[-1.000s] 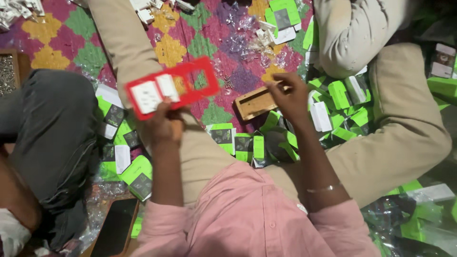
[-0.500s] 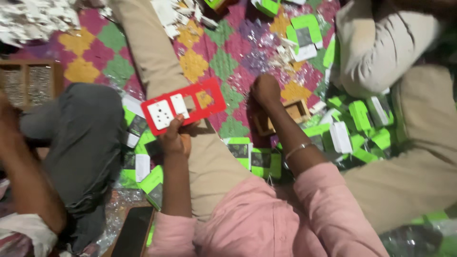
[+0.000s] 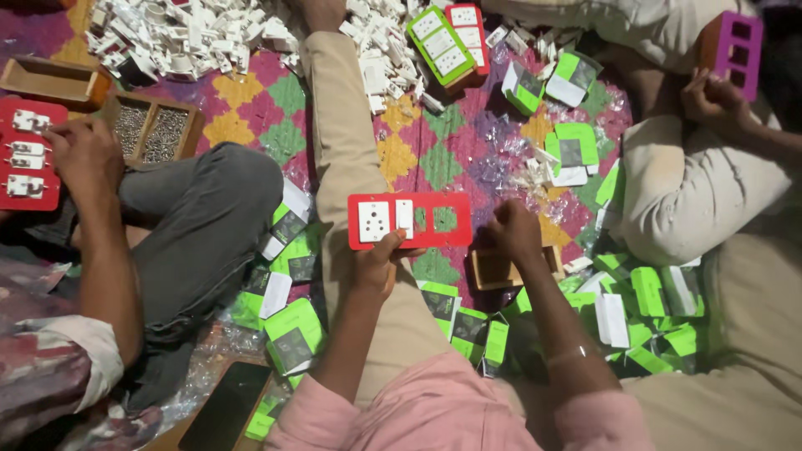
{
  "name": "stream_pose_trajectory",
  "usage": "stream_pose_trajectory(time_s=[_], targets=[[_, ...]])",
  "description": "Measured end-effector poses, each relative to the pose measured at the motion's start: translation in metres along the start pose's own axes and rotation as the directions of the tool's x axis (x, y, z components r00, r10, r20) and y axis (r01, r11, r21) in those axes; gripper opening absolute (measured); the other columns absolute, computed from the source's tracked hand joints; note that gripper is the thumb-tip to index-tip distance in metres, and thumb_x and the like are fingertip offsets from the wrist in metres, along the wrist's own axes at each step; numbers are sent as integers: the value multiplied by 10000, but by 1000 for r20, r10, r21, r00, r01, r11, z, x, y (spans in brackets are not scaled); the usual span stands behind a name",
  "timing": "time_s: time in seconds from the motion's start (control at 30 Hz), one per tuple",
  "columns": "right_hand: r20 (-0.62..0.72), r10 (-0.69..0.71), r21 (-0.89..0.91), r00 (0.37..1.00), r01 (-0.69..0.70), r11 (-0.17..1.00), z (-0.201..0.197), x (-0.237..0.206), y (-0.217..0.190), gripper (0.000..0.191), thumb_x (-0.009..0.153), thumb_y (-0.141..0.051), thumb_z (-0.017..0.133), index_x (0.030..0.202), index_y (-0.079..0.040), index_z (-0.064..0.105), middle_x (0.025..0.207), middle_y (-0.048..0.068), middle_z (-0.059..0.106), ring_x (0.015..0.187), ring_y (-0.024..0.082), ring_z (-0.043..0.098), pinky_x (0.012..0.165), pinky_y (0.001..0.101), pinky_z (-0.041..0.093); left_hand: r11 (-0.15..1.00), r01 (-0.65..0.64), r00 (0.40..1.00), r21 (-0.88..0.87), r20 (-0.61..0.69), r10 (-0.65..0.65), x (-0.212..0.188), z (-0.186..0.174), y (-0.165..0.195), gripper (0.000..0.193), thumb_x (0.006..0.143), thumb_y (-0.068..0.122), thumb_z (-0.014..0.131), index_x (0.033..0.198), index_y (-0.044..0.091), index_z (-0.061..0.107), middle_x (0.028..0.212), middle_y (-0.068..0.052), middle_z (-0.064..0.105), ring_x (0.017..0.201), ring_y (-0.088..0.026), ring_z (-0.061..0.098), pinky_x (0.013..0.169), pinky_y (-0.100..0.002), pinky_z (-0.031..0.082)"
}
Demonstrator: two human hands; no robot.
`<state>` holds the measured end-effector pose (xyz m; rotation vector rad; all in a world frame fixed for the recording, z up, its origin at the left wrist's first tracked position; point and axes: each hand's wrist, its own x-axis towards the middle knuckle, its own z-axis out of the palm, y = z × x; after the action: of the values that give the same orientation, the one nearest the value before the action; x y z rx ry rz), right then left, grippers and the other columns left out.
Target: The person sits on a floor mat and assembles electrical switch and socket modules into a red faceplate, fitting white socket and switch units into the plate openings and tightening them with small screws taken from a wooden box beside them.
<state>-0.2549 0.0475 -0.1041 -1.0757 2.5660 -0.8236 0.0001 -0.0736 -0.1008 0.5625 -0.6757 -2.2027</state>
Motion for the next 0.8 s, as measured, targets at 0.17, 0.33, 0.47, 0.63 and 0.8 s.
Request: stream_pose_trajectory(time_s=[0.17, 0.33, 0.47, 0.63, 0.8], targets=[[-84, -42, 121, 996, 52, 991, -20, -52, 28, 230, 897, -116, 734, 1119, -58, 757, 952, 137, 760, 869, 246, 751, 801, 358, 587, 999, 40, 999, 18, 0, -40, -5, 18, -4, 365, 894, 28, 659, 1241, -56, 582, 1048, -134, 712, 901, -282, 759, 713, -417, 669], [-134, 63, 439, 989, 2, 898, -47, -72, 38, 186, 956, -153, 741, 1097, -33, 740, 996, 84, 786, 899, 133, 745, 813, 289, 585, 992, 129, 992, -1, 10, -129, -19, 35, -29, 328, 908, 19, 662, 1224, -42, 598, 1030, -141, 712, 875, -267, 753, 713, -414, 670], [-122, 126, 386, 984, -70, 920, -58, -80, 22, 183, 929, -133, 770, 1054, -1, 742, 915, 76, 761, 828, 120, 713, 762, 283, 574, 986, 167, 985, 11, 36, -167, -18, 30, -46, 279, 936, -7, 678, 1205, -32, 610, 1040, -131, 699, 879, -259, 736, 728, -428, 674], [-177, 166, 503, 970, -56, 863, -72, -90, -14, 169, 917, -111, 793, 1013, 8, 720, 910, 53, 759, 837, 106, 721, 776, 266, 576, 980, 186, 983, 71, -10, -186, -11, 26, -45, 317, 903, -14, 684, 1212, 5, 615, 1071, -116, 709, 900, -246, 743, 743, -419, 674], [-113, 88, 638, 990, 4, 770, -86, -105, -40, 141, 911, -56, 791, 1023, 9, 737, 954, 52, 756, 873, 93, 714, 800, 258, 576, 962, 166, 986, 215, -11, -168, -22, 42, -39, 333, 894, 4, 703, 1218, -11, 631, 1099, -104, 714, 913, -221, 739, 743, -398, 671]])
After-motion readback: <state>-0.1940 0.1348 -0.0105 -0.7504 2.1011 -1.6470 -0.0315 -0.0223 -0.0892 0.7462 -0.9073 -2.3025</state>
